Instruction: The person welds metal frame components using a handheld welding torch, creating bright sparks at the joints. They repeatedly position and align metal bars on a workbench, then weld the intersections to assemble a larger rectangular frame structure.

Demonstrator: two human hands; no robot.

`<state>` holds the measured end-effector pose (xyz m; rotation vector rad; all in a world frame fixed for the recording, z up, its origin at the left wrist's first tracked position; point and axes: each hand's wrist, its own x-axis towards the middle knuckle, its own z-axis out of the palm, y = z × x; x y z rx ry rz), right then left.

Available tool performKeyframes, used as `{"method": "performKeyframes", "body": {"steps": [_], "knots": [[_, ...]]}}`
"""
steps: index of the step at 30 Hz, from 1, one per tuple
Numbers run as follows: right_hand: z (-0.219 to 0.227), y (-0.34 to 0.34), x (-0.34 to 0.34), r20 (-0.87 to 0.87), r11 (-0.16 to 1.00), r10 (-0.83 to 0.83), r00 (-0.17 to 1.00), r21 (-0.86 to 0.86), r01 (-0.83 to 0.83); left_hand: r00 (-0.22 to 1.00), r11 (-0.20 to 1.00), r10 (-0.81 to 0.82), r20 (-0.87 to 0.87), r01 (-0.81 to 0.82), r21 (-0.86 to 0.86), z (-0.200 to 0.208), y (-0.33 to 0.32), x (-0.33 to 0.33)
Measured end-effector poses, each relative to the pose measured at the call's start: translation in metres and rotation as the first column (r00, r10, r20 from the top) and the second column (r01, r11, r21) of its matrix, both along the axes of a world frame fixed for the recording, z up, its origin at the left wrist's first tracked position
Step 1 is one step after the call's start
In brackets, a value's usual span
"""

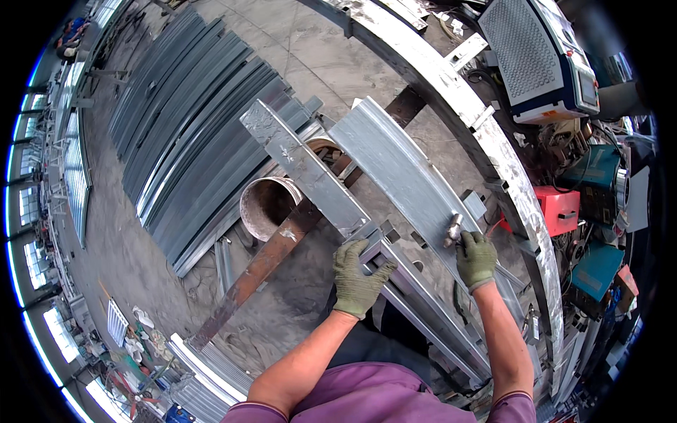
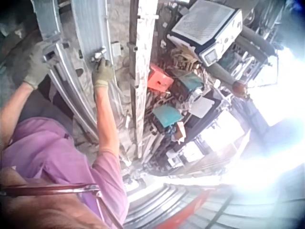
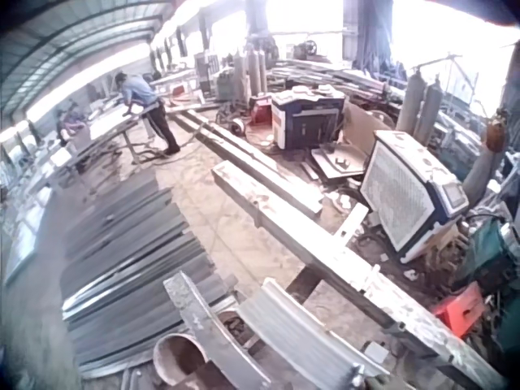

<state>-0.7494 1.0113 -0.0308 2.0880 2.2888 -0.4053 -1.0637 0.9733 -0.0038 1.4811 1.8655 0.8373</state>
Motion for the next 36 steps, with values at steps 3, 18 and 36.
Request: {"method": "performKeyframes", "body": {"steps": [3, 18, 36], "knots": [[-0.005, 0.004, -0.001, 0.012, 1.000, -0.020, 1.000, 0.011, 0.020, 1.000, 1.000, -0.007, 0.003, 0.007, -0.004, 0.002, 0.003, -0.001], [0.131, -0.228, 0.165, -0.296, 0.498, -0.787, 0.542, 0.214, 0.840, 0.977, 0.967, 0.073, 0.202, -0.019, -0.255, -0.006, 0.005, -0.020], [0.025, -0.394, 0.326, -0.146, 0.339, -0.939, 0.310, -0.258, 0.905, 0.994, 0.924, -0.085, -0.063, 0.055, -0.379, 0.016, 0.031, -0.017]]}}
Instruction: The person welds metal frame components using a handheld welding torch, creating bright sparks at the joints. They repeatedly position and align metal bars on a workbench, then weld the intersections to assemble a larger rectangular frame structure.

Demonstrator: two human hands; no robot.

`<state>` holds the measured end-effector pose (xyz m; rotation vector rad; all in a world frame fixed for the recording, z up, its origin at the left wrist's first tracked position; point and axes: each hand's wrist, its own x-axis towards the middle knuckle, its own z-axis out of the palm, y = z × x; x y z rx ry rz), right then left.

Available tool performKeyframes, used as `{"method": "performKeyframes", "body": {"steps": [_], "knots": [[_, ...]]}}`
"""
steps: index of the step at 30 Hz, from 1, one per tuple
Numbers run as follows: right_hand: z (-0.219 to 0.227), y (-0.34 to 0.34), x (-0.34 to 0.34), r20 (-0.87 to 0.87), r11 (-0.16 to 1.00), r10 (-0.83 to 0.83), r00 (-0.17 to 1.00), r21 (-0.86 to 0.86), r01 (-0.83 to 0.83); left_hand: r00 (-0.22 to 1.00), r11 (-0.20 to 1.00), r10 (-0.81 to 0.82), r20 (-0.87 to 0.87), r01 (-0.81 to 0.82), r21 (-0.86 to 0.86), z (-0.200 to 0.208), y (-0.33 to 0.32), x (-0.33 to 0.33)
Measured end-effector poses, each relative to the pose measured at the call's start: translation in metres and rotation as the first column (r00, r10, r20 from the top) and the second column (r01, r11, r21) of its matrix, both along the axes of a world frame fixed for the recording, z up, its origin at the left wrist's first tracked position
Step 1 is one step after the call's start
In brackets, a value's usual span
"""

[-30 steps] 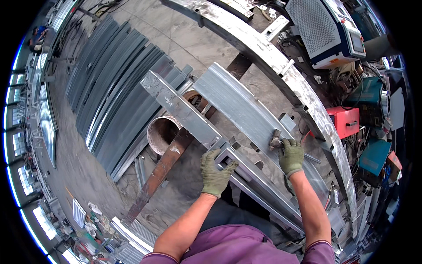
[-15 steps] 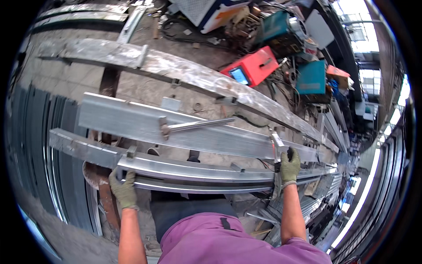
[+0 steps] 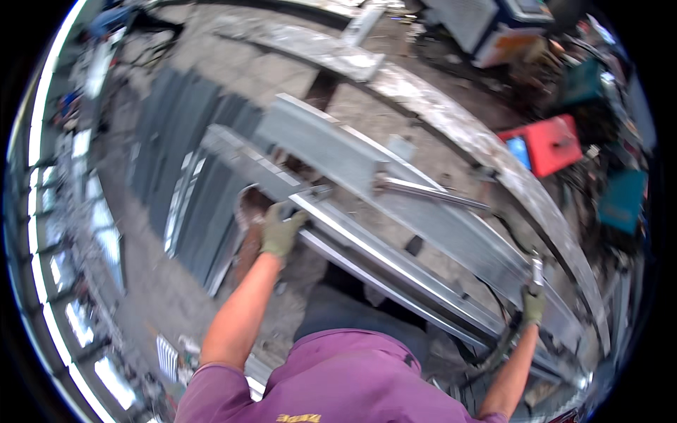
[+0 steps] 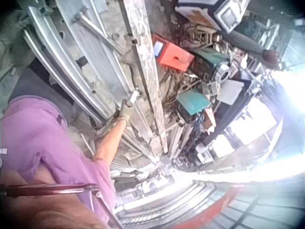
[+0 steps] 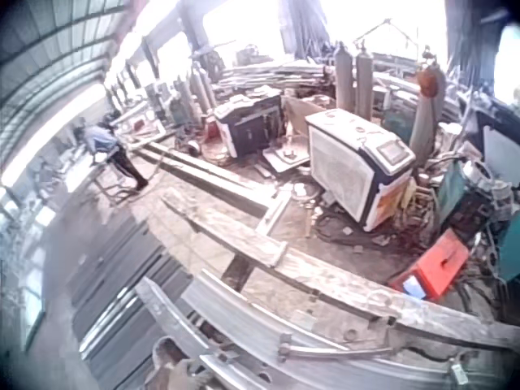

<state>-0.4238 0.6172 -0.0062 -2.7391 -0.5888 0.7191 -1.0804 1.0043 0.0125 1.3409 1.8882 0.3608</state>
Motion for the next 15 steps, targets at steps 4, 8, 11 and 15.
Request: {"method": "performKeyframes", "body": {"steps": [4, 8, 11, 15], "knots": [[-0.016, 0.010, 0.011, 0.105, 0.983, 0.176, 0.979, -0.073, -0.169, 0.977, 0.993, 0.115, 0.179, -0.113, -0.019, 0.000, -0.004, 0.003], [-0.002, 0.007, -0.009, 0.137, 0.983, 0.183, 0.974, -0.009, -0.183, 0.990, 0.998, 0.060, 0.129, -0.062, 0.011, -0.005, -0.006, -0.001], [0.040, 0.011, -0.044, -0.079, 0.986, 0.140, 0.987, 0.098, -0.132, 0.993, 0.997, 0.063, 0.097, -0.067, 0.041, -0.022, -0.010, -0.008], [0.095, 0.032, -0.149, -0.006, 0.901, 0.263, 0.965, 0.359, -0.243, 0.994, 0.993, 0.041, 0.105, -0.052, 0.104, -0.033, -0.010, -0.011]]}}
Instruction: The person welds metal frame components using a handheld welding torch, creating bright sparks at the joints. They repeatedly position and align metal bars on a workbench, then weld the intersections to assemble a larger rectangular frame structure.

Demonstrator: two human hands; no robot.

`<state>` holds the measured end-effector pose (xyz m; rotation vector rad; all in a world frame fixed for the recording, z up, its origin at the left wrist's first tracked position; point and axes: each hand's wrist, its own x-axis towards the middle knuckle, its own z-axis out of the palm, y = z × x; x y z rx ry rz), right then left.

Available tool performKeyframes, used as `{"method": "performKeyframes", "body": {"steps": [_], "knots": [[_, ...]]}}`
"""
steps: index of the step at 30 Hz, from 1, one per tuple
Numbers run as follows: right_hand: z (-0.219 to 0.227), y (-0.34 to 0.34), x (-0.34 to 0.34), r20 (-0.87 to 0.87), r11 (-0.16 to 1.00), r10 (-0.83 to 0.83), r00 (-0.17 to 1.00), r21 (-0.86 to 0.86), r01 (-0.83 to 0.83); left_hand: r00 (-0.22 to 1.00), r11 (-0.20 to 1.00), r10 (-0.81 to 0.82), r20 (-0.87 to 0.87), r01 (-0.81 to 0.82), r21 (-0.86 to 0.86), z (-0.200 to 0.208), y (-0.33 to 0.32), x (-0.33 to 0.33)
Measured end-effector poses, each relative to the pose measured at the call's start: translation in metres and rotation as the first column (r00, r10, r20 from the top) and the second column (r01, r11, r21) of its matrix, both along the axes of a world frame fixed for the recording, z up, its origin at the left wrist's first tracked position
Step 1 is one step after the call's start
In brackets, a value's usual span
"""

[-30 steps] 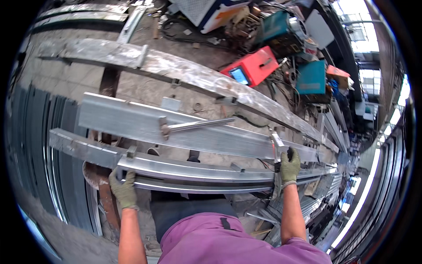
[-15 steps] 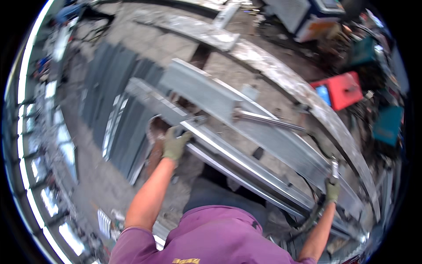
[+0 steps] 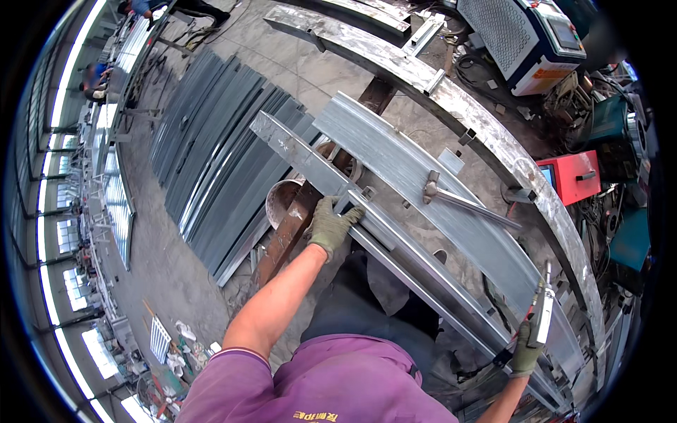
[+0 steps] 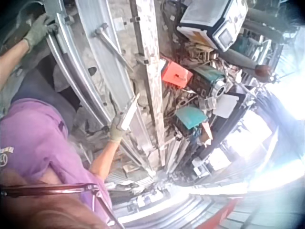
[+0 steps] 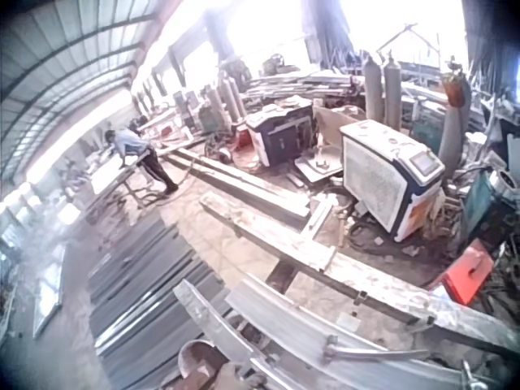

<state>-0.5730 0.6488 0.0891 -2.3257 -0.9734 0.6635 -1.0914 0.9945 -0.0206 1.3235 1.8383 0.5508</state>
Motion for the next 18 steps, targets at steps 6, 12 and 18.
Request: {"method": "performKeyframes", "body": {"steps": [6, 12, 18], "knots": [[0.097, 0.107, -0.189, -0.379, 0.975, 0.025, 0.925, -0.196, -0.106, 0.987, 0.994, -0.073, -0.144, 0.084, 0.073, 0.017, -0.001, 0.016], [0.123, 0.203, -0.319, -0.328, 0.892, 0.379, 0.865, -0.121, -0.436, 0.991, 0.994, -0.061, -0.121, 0.071, 0.079, 0.020, -0.004, 0.016], [0.094, 0.225, -0.370, -0.243, 0.868, 0.484, 0.841, 0.010, -0.497, 0.988, 0.991, -0.082, -0.128, 0.094, 0.091, 0.018, -0.004, 0.009]]}}
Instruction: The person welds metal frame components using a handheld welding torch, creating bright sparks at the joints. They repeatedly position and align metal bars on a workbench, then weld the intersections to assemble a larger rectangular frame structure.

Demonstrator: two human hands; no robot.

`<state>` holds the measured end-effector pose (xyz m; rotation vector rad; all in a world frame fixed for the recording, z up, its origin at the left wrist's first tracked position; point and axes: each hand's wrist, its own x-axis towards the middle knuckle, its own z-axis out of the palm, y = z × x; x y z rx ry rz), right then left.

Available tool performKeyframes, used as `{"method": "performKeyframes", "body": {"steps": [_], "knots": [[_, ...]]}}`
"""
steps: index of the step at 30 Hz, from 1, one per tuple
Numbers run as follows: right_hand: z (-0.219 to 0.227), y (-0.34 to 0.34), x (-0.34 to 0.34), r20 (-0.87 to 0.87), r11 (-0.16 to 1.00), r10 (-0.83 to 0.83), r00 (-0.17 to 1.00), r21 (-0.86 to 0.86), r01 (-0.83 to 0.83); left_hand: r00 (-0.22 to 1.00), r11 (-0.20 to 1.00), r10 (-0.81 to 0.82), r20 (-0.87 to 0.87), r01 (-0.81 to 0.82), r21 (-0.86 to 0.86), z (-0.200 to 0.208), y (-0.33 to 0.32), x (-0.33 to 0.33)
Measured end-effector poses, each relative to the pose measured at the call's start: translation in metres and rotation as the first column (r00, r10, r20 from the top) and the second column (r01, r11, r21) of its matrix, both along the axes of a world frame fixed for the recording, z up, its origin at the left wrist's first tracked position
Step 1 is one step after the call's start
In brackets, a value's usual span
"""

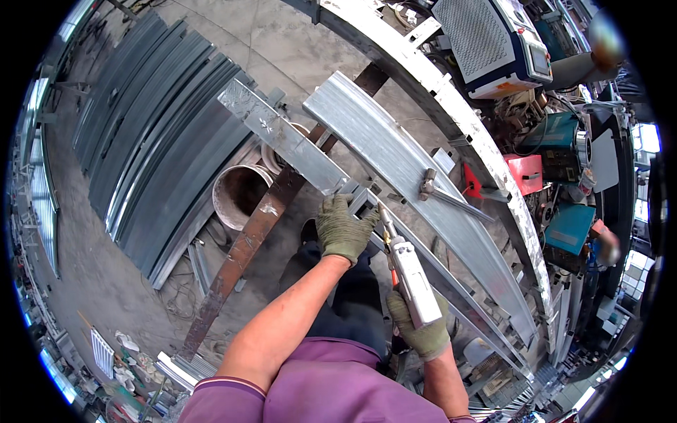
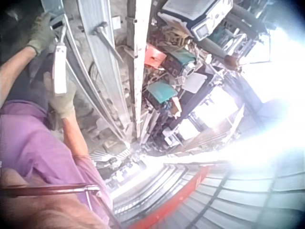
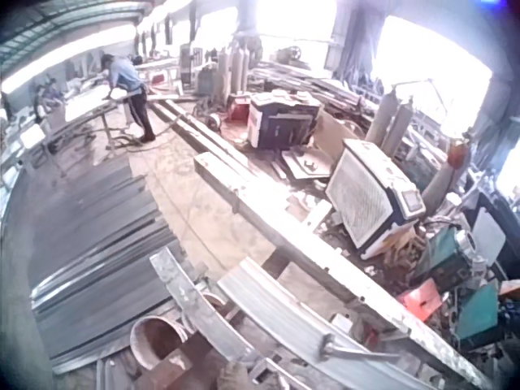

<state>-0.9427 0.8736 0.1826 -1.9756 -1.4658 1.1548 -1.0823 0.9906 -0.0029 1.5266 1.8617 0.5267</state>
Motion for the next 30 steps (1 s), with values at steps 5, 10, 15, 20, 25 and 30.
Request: {"method": "performKeyframes", "body": {"steps": [5, 10, 15, 20, 25, 30], "knots": [[-0.009, 0.011, -0.010, 0.084, 0.994, 0.051, 0.995, 0.093, -0.059, 0.999, 0.999, 0.021, 0.036, -0.019, -0.037, 0.005, 0.003, 0.000], [-0.016, 0.019, -0.017, 0.150, 0.981, 0.064, 0.987, 0.171, -0.089, 0.999, 0.999, 0.023, 0.039, -0.024, 0.020, -0.003, -0.001, 0.001], [-0.017, 0.025, -0.024, 0.153, 0.993, 0.070, 0.986, 0.083, -0.083, 0.999, 0.998, 0.044, 0.014, -0.044, 0.053, -0.013, -0.004, 0.003], [-0.019, 0.027, -0.028, 0.175, 0.990, 0.076, 0.982, 0.103, -0.095, 0.999, 0.999, 0.029, 0.023, -0.030, 0.032, -0.014, -0.005, 0.003], [-0.019, 0.026, -0.033, 0.136, 1.000, 0.019, 0.990, -0.016, -0.017, 0.999, 1.000, 0.016, 0.032, -0.017, 0.018, -0.014, -0.005, 0.001], [-0.020, 0.033, -0.034, 0.252, 0.980, 0.124, 0.960, 0.118, -0.158, 0.999, 0.999, 0.014, 0.043, -0.015, 0.035, -0.015, -0.005, 0.001]]}}
